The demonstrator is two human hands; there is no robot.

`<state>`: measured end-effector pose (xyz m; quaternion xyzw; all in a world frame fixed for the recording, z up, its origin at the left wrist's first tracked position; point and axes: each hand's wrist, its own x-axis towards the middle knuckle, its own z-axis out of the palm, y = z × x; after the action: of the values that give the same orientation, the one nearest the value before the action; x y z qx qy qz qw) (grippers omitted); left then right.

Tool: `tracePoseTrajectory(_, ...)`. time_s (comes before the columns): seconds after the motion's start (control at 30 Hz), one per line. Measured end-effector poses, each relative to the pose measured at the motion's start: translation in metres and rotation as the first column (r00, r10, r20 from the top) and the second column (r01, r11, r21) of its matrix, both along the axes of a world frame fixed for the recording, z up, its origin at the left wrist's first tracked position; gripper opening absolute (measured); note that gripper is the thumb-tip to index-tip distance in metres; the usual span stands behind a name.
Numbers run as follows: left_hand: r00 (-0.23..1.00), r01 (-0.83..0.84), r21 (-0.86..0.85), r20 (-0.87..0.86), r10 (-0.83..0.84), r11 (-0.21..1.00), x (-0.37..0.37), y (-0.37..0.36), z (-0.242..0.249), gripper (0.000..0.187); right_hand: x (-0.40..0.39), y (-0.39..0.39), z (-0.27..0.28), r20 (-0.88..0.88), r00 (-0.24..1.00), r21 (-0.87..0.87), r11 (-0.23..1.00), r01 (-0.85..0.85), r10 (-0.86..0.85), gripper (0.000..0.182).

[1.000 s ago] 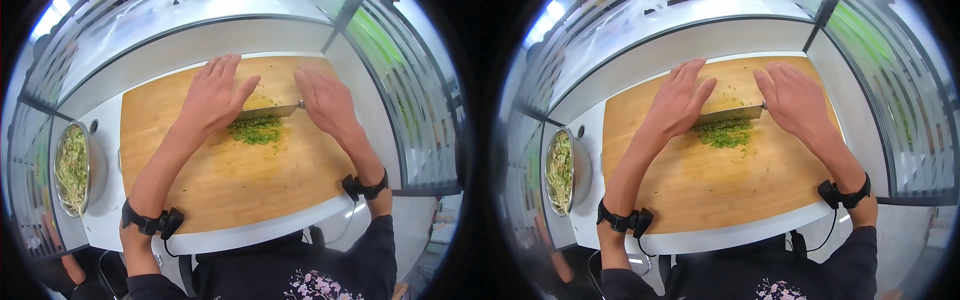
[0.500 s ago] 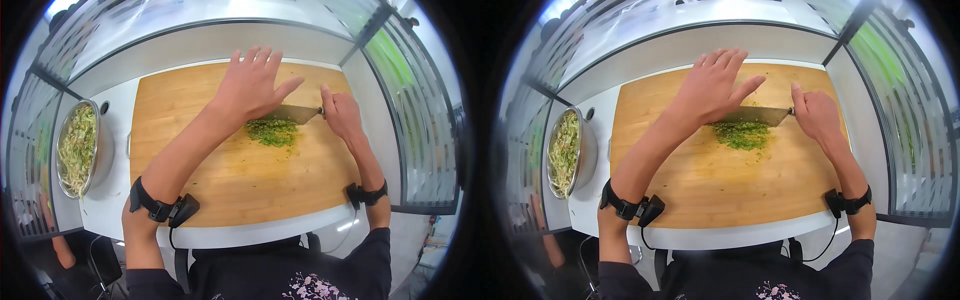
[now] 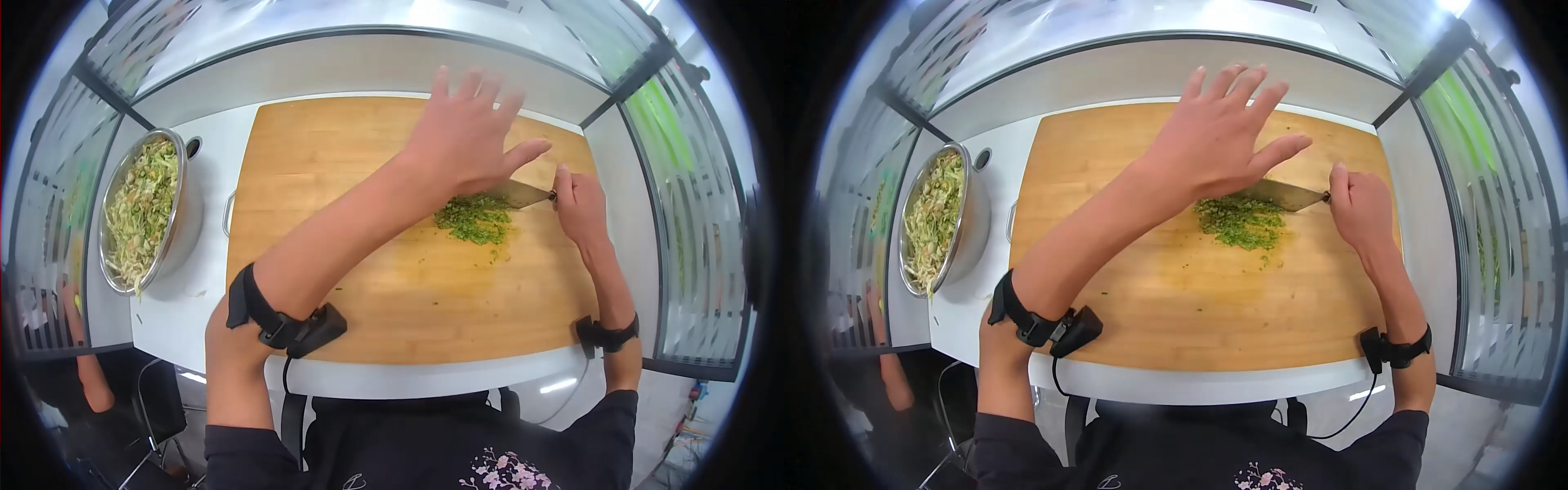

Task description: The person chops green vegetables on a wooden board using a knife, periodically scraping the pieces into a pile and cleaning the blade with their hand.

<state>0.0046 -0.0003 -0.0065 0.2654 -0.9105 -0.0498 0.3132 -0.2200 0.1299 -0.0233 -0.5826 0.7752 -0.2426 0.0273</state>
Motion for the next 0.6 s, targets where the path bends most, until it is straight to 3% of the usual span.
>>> tracePoseTrajectory(0.1, 1.0, -0.002, 0.012, 0.014, 0.002, 1.0, -0.006, -0.005, -0.005, 0.081, -0.001, 0.001, -0.001, -0.047, 0.999, -0.015, 1.0, -0.008, 0.007, 0.059)
tracePoseTrajectory(0.2, 0.996, -0.046, 0.121, 0.078, 0.037, 0.992, 0.015, -0.019, -0.027, 0.078, 0.027, -0.001, 0.03, -0.344, 0.938, -0.044, 0.998, -0.049, 0.03, 0.058)
tracePoseTrajectory(0.3, 0.997, -0.043, 0.23, 0.078, 0.026, 0.972, 0.026, -0.024, -0.03, 0.076, 0.044, 0.0, 0.062, -0.359, 0.933, -0.001, 1.0, -0.027, 0.025, 0.06)
tracePoseTrajectory(0.4, 0.998, -0.034, 0.233, 0.05, 0.023, 0.972, 0.028, -0.02, -0.018, 0.075, 0.038, -0.001, 0.051, -0.356, 0.935, 0.008, 1.0, 0.002, 0.001, 0.059)
tracePoseTrajectory(0.5, 0.995, -0.045, 0.115, 0.091, 0.035, 0.992, 0.005, -0.013, -0.012, 0.078, 0.009, -0.001, 0.003, -0.208, 0.978, -0.114, 0.993, -0.035, 0.011, 0.061)
tracePoseTrajectory(0.6, 0.996, -0.023, -0.029, 0.09, 0.025, 0.999, -0.008, -0.005, 0.009, 0.082, 0.001, 0.003, -0.009, 0.066, 0.995, -0.062, 0.995, 0.073, -0.069, 0.062)
